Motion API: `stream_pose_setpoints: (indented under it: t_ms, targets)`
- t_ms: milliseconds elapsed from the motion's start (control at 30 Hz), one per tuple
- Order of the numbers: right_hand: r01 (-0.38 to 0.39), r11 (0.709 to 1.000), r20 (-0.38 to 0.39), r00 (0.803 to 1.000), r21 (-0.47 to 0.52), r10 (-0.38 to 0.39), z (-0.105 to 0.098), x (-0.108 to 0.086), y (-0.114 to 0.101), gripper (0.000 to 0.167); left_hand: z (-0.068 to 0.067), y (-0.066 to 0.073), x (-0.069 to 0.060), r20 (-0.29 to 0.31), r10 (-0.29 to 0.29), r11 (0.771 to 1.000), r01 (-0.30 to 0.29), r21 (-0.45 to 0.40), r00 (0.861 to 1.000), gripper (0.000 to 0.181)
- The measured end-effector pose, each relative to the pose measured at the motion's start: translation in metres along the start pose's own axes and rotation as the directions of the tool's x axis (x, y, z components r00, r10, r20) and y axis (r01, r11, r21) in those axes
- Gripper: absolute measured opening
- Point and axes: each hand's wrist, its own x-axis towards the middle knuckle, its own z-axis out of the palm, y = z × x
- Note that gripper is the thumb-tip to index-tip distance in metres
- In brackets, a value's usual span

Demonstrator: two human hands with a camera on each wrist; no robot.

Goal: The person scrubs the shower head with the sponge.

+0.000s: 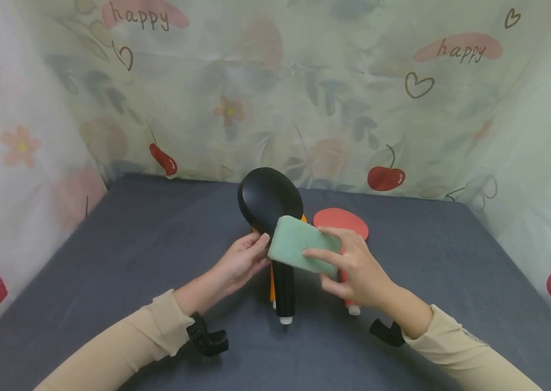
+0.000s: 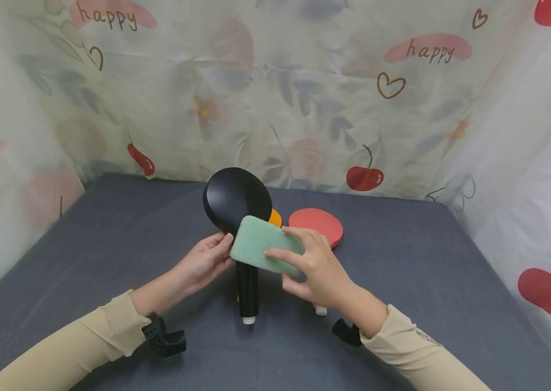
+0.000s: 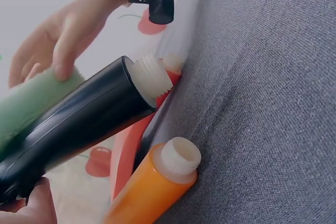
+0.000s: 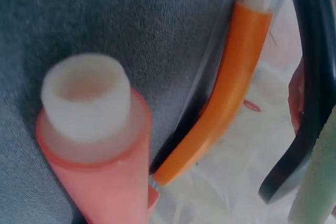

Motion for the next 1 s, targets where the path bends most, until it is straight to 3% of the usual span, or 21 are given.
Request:
stream_pose_setpoints:
  t_ms: [133,300,500,700,833,1000]
  targets:
    - [0.026,0.999,0.081,0.996,0.031,-0.029,0.000,-0.005,-0.007,0.039,0.000,0.002,0.000,-0.048,-0.004,1.000,0.004,-0.005,0.999,0.038]
    - [0.133,0.988,0.168,0.975,0.080,-0.144,0.001,-0.013,-0.018,0.053,0.000,0.003,0.002,-0.090,0.000,1.000,-0.001,-0.014,0.996,0.039]
    - [0.229,0.968,0.201,0.948,0.103,-0.246,0.002,-0.016,-0.024,0.054,-0.002,0.004,0.003,-0.107,-0.015,1.000,0.012,-0.026,0.994,0.042]
    - [0.148,0.988,0.170,0.973,0.048,-0.154,-0.002,-0.010,-0.013,0.053,-0.002,0.006,0.002,-0.054,-0.024,0.999,0.022,-0.045,0.998,0.044]
    - [0.036,0.999,0.095,0.995,0.011,-0.037,-0.002,-0.006,-0.002,0.046,-0.002,0.005,0.002,-0.010,-0.025,0.998,0.025,-0.062,1.000,0.045]
    - [-0.031,0.999,0.002,1.000,0.016,0.031,0.001,-0.004,0.005,0.046,0.000,0.005,0.001,-0.015,-0.041,0.997,0.040,-0.069,0.999,0.045]
